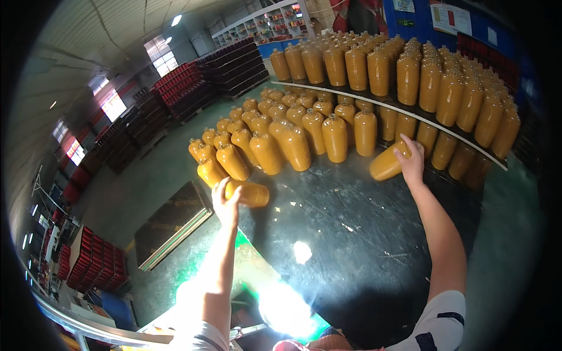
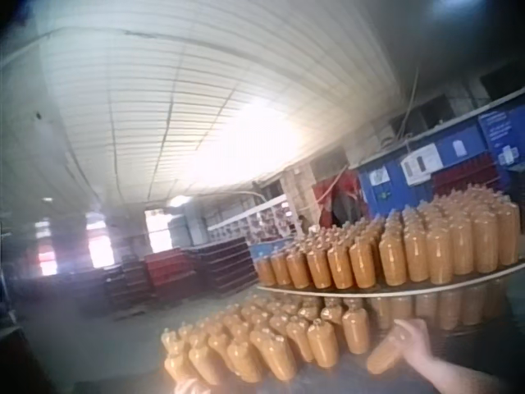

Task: The person repeatedly picks up amber bottles from a rotating rack, fills them from a metal bowl, and places them onto a conveyor belt. The process is continuous and repetitive, with the person handling two bottles at a time.

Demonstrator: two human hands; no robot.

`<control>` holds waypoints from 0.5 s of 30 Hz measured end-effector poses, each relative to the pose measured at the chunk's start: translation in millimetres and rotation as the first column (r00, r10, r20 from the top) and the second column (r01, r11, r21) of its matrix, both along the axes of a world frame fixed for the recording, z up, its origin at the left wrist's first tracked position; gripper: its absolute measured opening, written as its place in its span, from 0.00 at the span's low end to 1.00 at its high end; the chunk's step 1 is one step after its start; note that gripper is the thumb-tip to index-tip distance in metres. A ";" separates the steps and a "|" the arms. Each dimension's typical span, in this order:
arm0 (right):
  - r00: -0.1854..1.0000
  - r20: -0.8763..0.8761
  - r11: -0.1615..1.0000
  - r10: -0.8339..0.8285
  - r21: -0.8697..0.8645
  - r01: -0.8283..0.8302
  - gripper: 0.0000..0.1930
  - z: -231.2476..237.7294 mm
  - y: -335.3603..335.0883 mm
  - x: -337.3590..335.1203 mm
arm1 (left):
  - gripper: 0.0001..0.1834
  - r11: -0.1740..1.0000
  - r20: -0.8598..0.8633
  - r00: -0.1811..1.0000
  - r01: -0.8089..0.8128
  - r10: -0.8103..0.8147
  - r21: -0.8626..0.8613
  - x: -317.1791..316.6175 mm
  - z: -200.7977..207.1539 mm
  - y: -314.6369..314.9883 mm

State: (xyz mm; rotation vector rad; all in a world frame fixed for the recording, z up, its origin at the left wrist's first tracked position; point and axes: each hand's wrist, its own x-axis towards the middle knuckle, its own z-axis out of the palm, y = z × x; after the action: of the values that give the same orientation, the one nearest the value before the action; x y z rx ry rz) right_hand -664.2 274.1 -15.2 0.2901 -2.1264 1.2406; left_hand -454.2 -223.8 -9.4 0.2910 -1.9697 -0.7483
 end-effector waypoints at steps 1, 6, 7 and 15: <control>0.999 0.035 0.991 0.041 -0.130 -0.036 0.25 6.2 -0.3 27.4 | 0.28 0.976 -0.043 0.997 0.076 -0.068 0.206 24.4 -2.1 11.5; 0.712 0.268 0.524 0.649 -0.836 -0.163 0.22 24.6 -56.4 159.4 | 0.29 0.333 -0.408 0.886 0.462 -0.222 0.822 175.2 -26.2 45.1; 0.650 0.278 0.463 0.707 -0.877 -0.127 0.21 28.1 -74.1 184.0 | 0.28 0.153 -0.478 0.845 0.519 -0.242 0.841 199.4 -32.0 47.0; 0.057 0.103 0.085 0.993 -0.964 0.253 0.30 1.2 -229.3 353.7 | 0.33 -0.394 -0.501 0.866 0.461 0.004 0.795 321.9 -157.8 31.9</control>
State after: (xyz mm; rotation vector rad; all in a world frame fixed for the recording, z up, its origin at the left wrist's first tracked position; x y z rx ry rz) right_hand -310.5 44.8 -14.0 -0.3438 -1.1722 3.8365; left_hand -132.3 -191.8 -167.2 0.6575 -0.3825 -2.6050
